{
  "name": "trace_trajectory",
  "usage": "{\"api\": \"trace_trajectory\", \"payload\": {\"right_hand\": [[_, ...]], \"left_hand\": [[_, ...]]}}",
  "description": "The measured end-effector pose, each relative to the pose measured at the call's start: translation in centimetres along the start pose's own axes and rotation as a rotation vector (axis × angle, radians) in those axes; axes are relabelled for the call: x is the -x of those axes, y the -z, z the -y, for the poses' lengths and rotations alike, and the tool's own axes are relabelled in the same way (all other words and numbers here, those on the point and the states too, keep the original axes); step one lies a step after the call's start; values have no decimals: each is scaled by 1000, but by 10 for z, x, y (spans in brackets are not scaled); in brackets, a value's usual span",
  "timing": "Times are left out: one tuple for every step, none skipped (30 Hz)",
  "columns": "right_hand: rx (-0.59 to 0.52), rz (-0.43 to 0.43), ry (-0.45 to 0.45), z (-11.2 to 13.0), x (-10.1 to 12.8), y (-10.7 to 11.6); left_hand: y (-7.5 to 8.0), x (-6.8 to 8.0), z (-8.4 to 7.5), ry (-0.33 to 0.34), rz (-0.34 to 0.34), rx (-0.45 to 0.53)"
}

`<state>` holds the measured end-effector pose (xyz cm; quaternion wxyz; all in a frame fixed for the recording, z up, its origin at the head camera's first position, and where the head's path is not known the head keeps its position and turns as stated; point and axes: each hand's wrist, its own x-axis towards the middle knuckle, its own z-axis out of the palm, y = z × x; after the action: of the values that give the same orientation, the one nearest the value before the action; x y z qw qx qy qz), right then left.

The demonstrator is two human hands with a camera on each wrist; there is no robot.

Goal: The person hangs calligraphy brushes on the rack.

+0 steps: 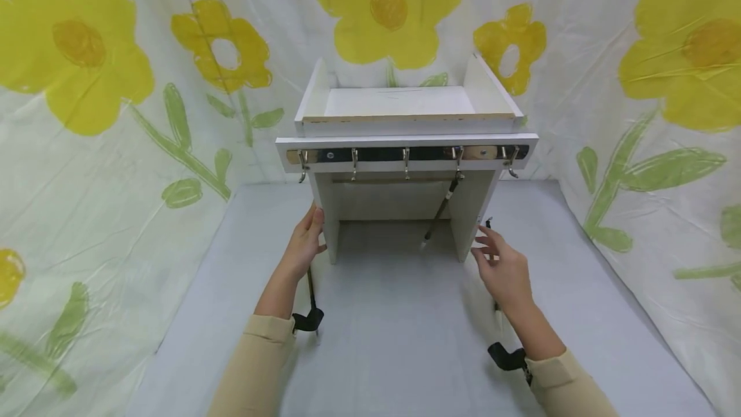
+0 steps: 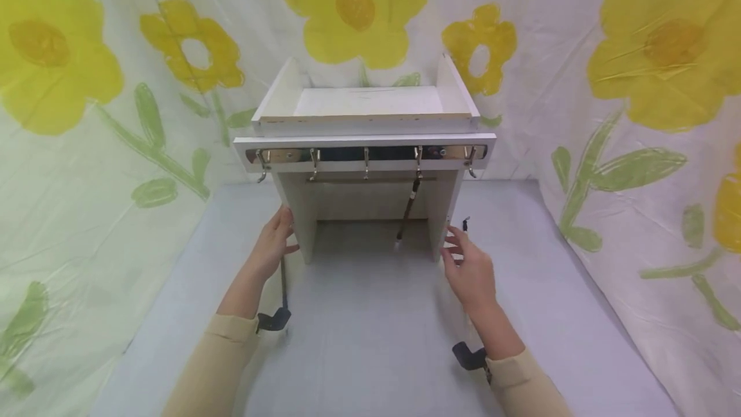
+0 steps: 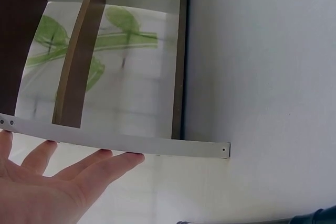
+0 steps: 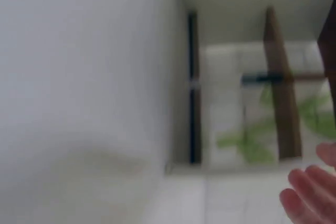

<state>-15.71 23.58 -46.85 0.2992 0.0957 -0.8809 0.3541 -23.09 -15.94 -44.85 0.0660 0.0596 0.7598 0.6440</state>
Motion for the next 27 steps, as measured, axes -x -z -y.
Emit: {"api": "trace_trajectory", "payload": {"right_hand": [[43,1,-33,-6,0,2],[86,13,-75,-12,1,5],[125,42,-129,-18,1,6],[166,94,-189,-24,2,7],[201,160,-250,-30,4,7],[232,235,-313,-36,5,7],[252,314,-373,-42,7,7],[267,387,-423,-46,9,6],[278,451,-465,-51,11,5],[285,500,-494,-55,12,4],[289,534,-514,-58,13,3],[291,551,-525,-60,14,2],[293,558,-531,-62,15,1],[294,556,-531,-63,15,1],[294,552,-529,-64,15,1],[293,549,-530,-64,15,1],[287,546,-530,-64,15,2],[277,541,-535,-62,14,3],[268,542,-540,-61,14,4],[257,543,-545,-60,13,5],[251,546,-550,-58,13,7],[243,552,-557,-57,12,8],[236,558,-560,-55,11,9],[234,568,-564,-54,11,10],[235,578,-568,-53,10,11],[229,588,-578,-53,9,12],[223,598,-592,-53,9,13]], "left_hand": [[0,0,-1,3,0,0],[0,1,-2,3,2,-2],[0,1,-3,5,0,-1],[0,2,-3,3,-1,-2],[0,2,-2,1,-5,-5],[0,2,-2,1,-10,-7],[0,3,-2,-1,-14,-11],[-1,3,-2,-2,-19,-15],[-1,4,-2,-7,-20,-16],[-1,4,-2,-12,-21,-19],[-1,4,-2,-17,-22,-17],[-2,4,-2,-24,-22,-17],[-2,4,-2,-31,-20,-16],[-3,3,-1,-35,-19,-12],[-3,2,0,-39,-17,-8],[-3,2,0,-37,-17,-6],[-3,1,0,-33,-17,-2],[-2,1,1,-27,-14,1],[-2,0,1,-20,-8,5],[-1,0,1,-12,-5,10],[-1,-1,2,-6,-2,11],[0,-1,1,0,1,14],[0,-2,2,3,5,16],[1,-2,2,5,6,16],[1,-2,2,7,7,13],[1,-2,3,7,6,14],[1,-3,3,7,5,15]]}}
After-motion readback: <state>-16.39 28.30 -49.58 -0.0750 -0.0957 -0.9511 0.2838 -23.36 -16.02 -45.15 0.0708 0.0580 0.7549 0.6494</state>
